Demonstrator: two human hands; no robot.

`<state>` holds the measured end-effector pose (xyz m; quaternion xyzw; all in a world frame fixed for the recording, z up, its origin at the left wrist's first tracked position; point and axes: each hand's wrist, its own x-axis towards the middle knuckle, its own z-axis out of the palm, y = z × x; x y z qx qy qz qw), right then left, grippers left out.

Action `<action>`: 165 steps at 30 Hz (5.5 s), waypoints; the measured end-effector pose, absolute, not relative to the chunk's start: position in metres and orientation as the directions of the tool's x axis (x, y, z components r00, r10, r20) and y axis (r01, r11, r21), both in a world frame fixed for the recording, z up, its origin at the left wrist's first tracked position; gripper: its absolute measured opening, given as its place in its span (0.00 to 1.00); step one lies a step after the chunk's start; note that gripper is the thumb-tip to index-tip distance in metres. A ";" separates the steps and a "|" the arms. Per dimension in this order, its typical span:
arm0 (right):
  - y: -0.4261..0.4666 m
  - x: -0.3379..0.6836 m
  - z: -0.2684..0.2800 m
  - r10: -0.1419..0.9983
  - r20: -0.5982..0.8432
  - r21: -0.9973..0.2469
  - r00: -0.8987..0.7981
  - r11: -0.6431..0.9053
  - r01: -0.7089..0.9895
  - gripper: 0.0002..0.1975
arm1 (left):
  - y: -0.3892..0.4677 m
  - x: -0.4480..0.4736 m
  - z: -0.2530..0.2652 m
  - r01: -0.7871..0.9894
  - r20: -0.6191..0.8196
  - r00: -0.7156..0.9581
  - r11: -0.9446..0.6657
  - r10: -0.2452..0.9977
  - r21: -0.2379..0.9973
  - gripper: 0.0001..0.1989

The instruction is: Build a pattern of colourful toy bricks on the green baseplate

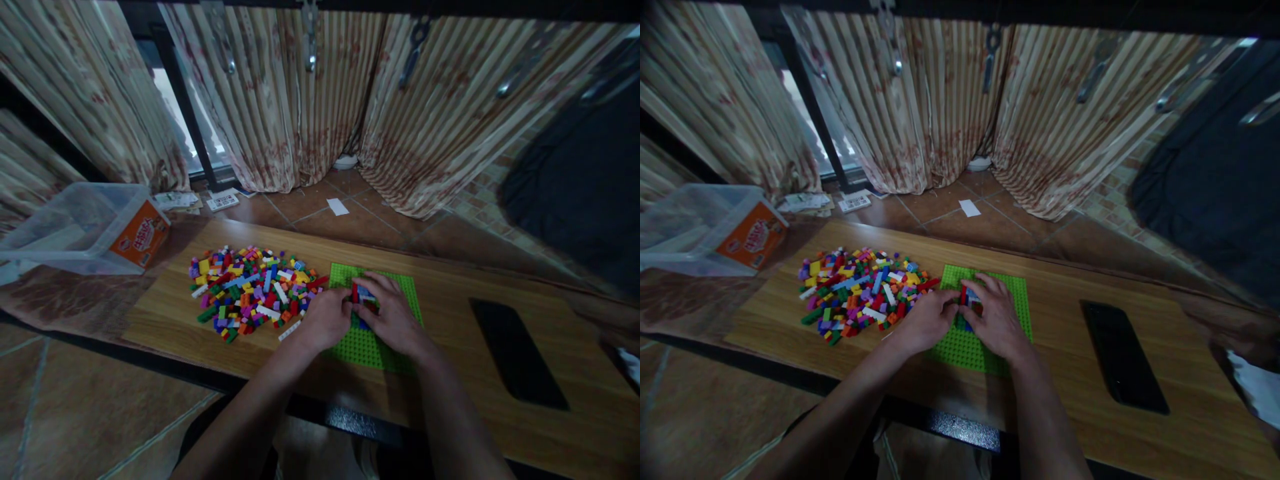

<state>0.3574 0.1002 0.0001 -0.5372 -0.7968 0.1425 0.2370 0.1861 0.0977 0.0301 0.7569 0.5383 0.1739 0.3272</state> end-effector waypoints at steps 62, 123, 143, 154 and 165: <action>0.100 0.351 -0.003 0.958 0.186 -0.619 -0.216 0.285 0.731 0.22 | 0.095 0.188 0.022 0.758 -0.085 0.358 -0.236 0.930 0.608 0.14; 0.102 0.366 0.005 0.909 0.254 -0.822 0.331 0.023 0.569 0.16 | 0.124 0.157 0.018 0.941 0.177 0.192 -0.232 0.965 0.245 0.12; 0.101 0.364 0.008 0.901 0.281 -0.853 0.331 0.077 0.516 0.14 | 0.122 0.157 0.029 0.806 0.286 0.293 -0.396 0.912 0.439 0.05; 0.097 0.356 0.015 0.922 0.279 -0.869 0.269 0.123 0.478 0.14 | 0.128 0.160 0.024 0.152 0.032 0.037 -0.038 0.999 0.988 0.10; 0.082 0.311 0.024 0.971 0.238 -0.917 0.037 0.212 0.338 0.10 | 0.113 0.180 0.028 -0.217 -0.202 0.144 0.230 0.969 0.949 0.16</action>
